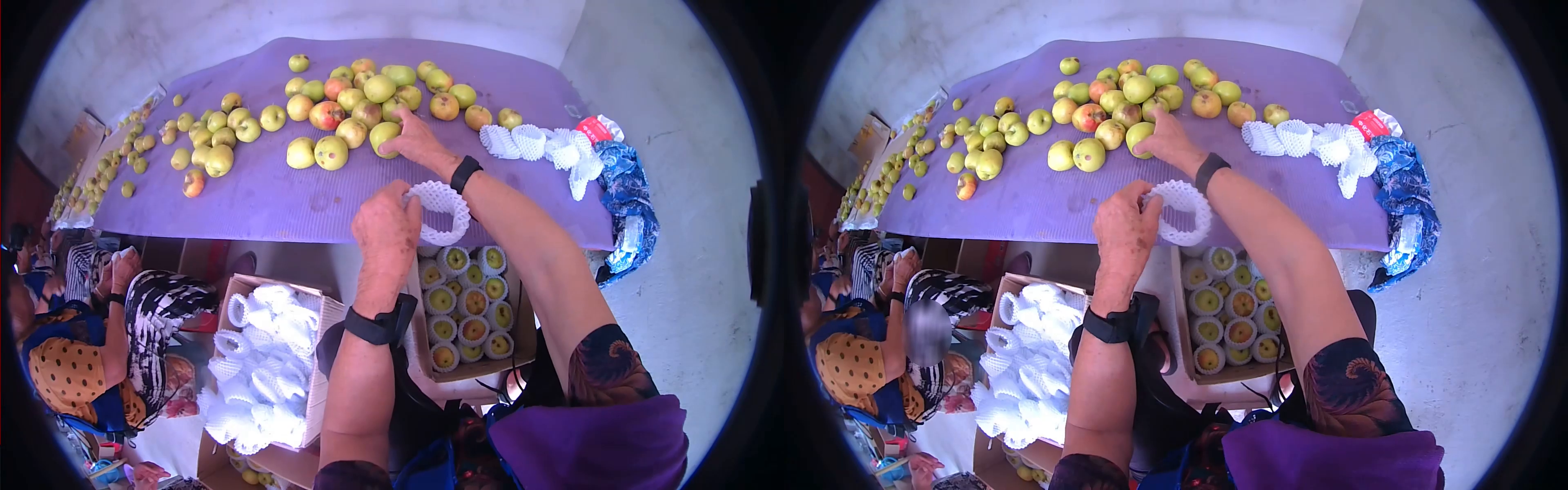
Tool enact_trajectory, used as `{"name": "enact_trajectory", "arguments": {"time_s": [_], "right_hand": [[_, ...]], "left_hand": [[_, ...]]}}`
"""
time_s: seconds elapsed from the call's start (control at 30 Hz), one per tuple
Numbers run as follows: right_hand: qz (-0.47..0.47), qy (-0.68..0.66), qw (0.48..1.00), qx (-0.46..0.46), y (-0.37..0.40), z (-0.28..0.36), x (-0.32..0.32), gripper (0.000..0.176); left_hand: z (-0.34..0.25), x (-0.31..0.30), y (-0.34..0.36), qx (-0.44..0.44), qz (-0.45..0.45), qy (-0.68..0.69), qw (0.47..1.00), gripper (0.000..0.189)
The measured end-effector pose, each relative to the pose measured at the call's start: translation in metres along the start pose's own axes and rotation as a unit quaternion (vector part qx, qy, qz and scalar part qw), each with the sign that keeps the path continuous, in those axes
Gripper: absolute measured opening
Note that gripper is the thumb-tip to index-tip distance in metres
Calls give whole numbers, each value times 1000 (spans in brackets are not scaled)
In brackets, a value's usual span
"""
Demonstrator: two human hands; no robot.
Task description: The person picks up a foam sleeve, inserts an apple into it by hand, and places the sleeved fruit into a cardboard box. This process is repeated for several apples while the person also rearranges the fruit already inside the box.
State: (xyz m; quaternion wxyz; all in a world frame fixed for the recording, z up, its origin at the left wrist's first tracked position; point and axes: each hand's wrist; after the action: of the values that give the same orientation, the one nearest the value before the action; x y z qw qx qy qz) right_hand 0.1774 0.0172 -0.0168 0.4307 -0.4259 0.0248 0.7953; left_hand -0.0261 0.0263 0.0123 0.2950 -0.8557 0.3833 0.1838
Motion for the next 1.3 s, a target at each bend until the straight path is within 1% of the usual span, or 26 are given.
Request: {"name": "enact_trajectory", "arguments": {"time_s": [0.07, 0.1, 0.17, 0.2, 0.27, 0.3, 0.37, 0.4, 0.47, 0.5, 0.57, 0.6, 0.67, 0.7, 0.73, 0.77, 0.8, 0.87, 1.0, 1.07, 1.1, 1.17, 1.3], "right_hand": [[66, -41, 995, 59, 0, -8, -6, 74], [64, -39, 995, 60, 2, -7, -12, 74], [128, -175, 964, 156, 9, -8, -23, 66], [127, -173, 964, 157, 15, -9, -29, 66], [115, -331, 922, 163, 28, -10, -43, 57], [112, -329, 923, 163, 36, -9, -52, 57], [115, -447, 872, 162, 53, -7, -70, 49], [113, -445, 873, 164, 63, -6, -79, 49], [103, -509, 845, 129, 85, -3, -94, 46], [100, -508, 845, 133, 96, -1, -99, 46], [42, -496, 863, 85, 119, 3, -110, 45], [40, -496, 863, 89, 129, 8, -116, 45], [59, -466, 883, 19, 149, 15, -127, 47], [56, -466, 883, 23, 158, 16, -130, 47], [71, -430, 900, 27, 167, 16, -132, 49], [85, -393, 915, 31, 173, 15, -135, 51], [82, -393, 915, 33, 178, 15, -137, 51], [107, -350, 930, 49, 185, 12, -141, 55], [89, -388, 915, 66, 190, -1, -140, 56], [69, -335, 939, 50, 192, -2, -139, 59], [67, -337, 938, 53, 193, -2, -139, 59], [60, -278, 957, 49, 195, -2, -138, 62], [45, -257, 964, 49, 199, -2, -137, 62]], "left_hand": [[2, -1, -1, -13, -11, -5, 1000, 21], [2, -2, -1, -28, -21, -8, 999, 21], [2, -2, -1, -20, -36, -22, 999, 21], [2, -2, -1, -14, -52, -39, 998, 20], [-2, -3, -1, -14, -58, -50, 997, 20], [-4, -3, -1, -13, -64, -64, 996, 19], [-6, -1, -1, -11, -62, -70, 996, 18], [-7, 1, -1, -10, -59, -79, 995, 18], [-12, 3, 1, -2, -52, -83, 995, 18], [-14, 4, 2, 6, -47, -89, 995, 18], [-16, 10, 3, 15, -35, -87, 995, 18], [-17, 13, 4, 24, -27, -88, 995, 18], [-22, 19, 8, 41, -19, -82, 996, 16], [-24, 21, 9, 59, -17, -76, 995, 13], [-26, 25, 10, 61, -12, -75, 995, 13], [-28, 28, 10, 47, -1, -62, 997, 16], [-30, 31, 10, 34, 10, -48, 998, 19], [-31, 37, 10, 32, 18, -26, 999, 20], [-32, 48, 10, 27, 34, 20, 999, 21], [-31, 53, 9, 26, 43, 29, 998, 20], [-30, 55, 9, 25, 49, 40, 998, 19], [-30, 55, 9, 30, 55, 50, 997, 19], [-30, 56, 8, 47, 68, 52, 995, 19]]}}
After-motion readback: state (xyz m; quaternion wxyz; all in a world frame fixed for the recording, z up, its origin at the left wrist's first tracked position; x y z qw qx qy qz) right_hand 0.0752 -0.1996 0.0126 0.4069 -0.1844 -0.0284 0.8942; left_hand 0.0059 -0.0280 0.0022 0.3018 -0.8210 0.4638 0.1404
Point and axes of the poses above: each hand's wrist, its own y-axis away from the middle knuckle, its own x-axis out of the palm, z = x × y, and after that the axes turned 7 degrees about y, right-handed
